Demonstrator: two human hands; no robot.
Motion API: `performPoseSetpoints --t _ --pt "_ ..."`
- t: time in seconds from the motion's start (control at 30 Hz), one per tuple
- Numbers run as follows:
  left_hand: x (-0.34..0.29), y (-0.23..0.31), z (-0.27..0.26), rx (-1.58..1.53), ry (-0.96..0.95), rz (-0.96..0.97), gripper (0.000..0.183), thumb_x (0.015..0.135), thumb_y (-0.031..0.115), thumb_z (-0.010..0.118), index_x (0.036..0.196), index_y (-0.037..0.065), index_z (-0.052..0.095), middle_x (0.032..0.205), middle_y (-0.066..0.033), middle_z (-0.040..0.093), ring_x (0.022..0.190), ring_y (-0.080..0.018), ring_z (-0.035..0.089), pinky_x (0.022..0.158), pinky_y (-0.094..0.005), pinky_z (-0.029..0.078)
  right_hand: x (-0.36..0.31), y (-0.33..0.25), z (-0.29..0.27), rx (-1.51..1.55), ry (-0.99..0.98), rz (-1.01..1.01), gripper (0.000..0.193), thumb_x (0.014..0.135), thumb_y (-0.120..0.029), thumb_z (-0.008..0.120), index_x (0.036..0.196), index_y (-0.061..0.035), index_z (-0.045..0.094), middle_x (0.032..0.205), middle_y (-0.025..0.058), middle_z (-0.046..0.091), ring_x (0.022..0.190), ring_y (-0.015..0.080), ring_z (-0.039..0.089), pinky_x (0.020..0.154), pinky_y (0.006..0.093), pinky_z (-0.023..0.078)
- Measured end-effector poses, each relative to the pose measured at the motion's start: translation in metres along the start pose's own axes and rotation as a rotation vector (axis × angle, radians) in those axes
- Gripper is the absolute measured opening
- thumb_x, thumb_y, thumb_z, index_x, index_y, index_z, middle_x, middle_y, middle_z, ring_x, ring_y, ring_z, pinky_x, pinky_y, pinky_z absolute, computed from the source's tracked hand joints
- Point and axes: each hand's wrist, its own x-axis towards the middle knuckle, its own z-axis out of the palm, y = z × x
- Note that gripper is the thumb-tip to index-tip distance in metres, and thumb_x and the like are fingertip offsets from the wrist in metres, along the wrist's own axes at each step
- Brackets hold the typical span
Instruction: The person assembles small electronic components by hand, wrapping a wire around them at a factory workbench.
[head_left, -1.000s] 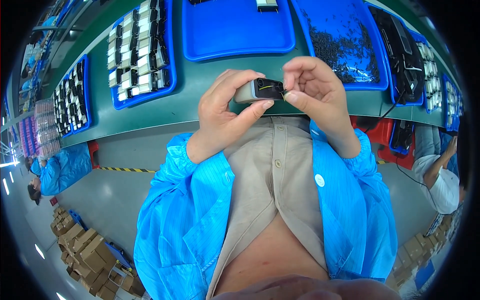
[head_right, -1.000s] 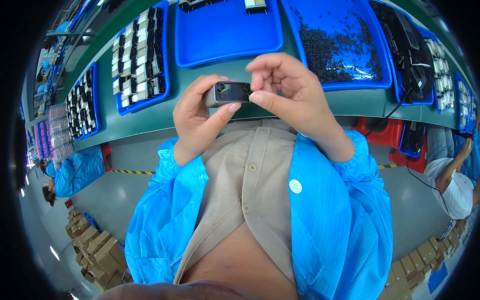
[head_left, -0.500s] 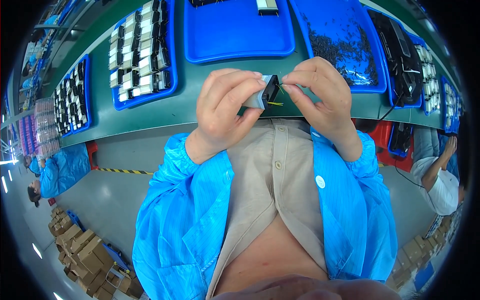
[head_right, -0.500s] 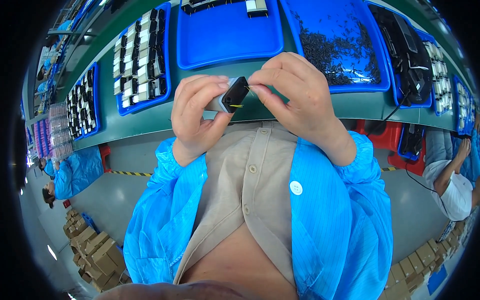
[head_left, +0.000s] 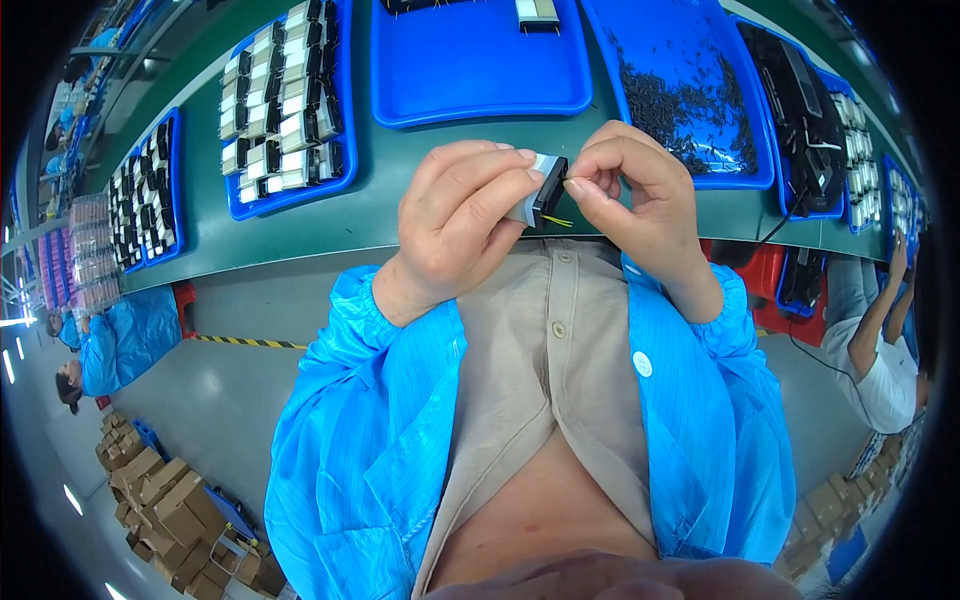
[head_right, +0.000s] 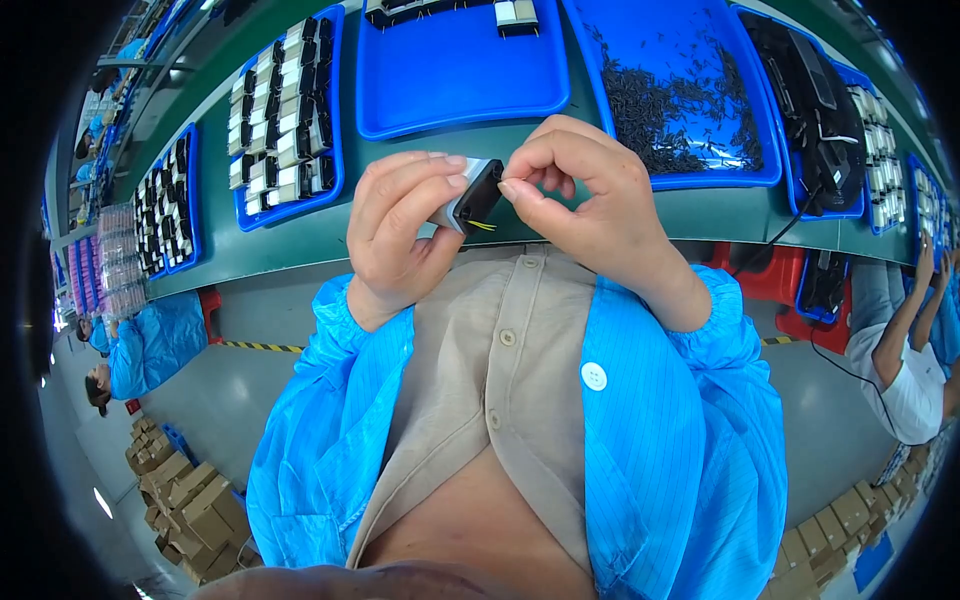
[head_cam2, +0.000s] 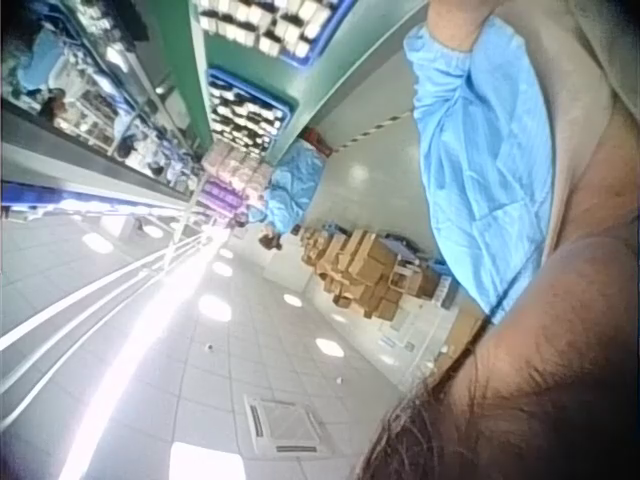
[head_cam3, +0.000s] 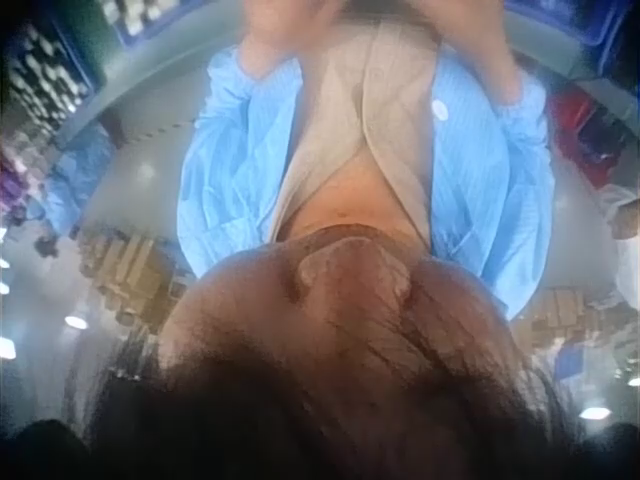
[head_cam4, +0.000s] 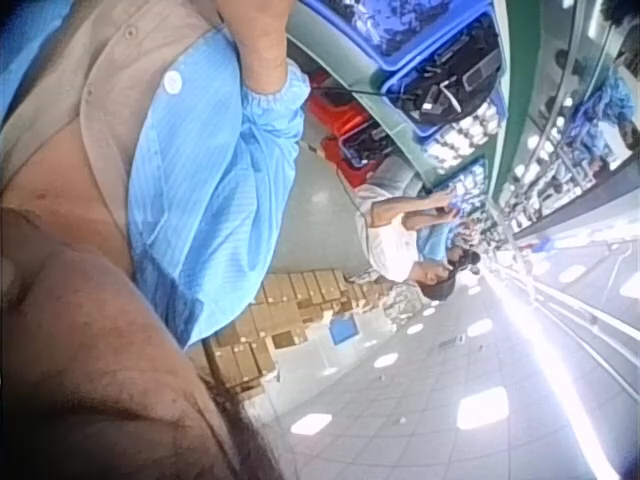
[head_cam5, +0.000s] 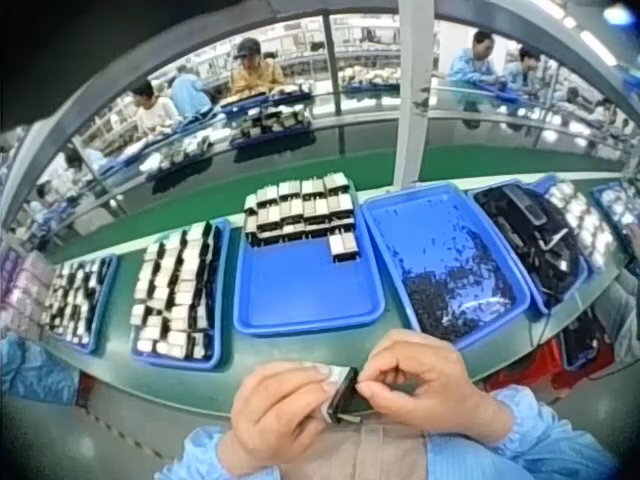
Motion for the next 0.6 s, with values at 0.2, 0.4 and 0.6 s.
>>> performPoseSetpoints --t 0.2,0.4,0.6 --pt "-0.001 -0.002 -0.001 -0.006 -0.025 0.03 0.05 0.05 -0.006 0.069 0.098 0.004 0.067 0.101 -0.0103 0.066 0.091 -0.0276 0.063 0.077 -0.0345 0.055 -0.004 0.007 0.001 0.229 -0.03 0.124 0.009 0.078 0.0 0.071 0.082 -0.0017 0.063 0.081 0.0017 0.057 0.068 0.0074 0.05 0.059 0.0208 0.04" --pt "-0.002 -0.005 0.001 -0.033 -0.054 0.039 0.05 0.049 -0.006 0.069 0.099 0.003 0.067 0.102 -0.0104 0.066 0.092 -0.0279 0.063 0.077 -0.0345 0.055 -0.009 0.013 0.004 0.458 -0.054 0.24 0.015 0.081 -0.002 0.072 0.091 -0.0019 0.06 0.086 0.0001 0.057 0.075 0.0052 0.051 0.065 0.0193 0.043" --pt "-0.005 -0.009 0.004 -0.141 -0.091 0.059 0.051 0.049 -0.007 0.067 0.099 0.002 0.067 0.102 -0.0103 0.067 0.091 -0.0279 0.064 0.077 -0.035 0.055 -0.011 0.015 -0.001 0.685 -0.137 0.409 0.019 0.084 -0.001 0.07 0.097 -0.0031 0.056 0.089 -0.0017 0.056 0.08 0.0035 0.053 0.069 0.0181 0.045"
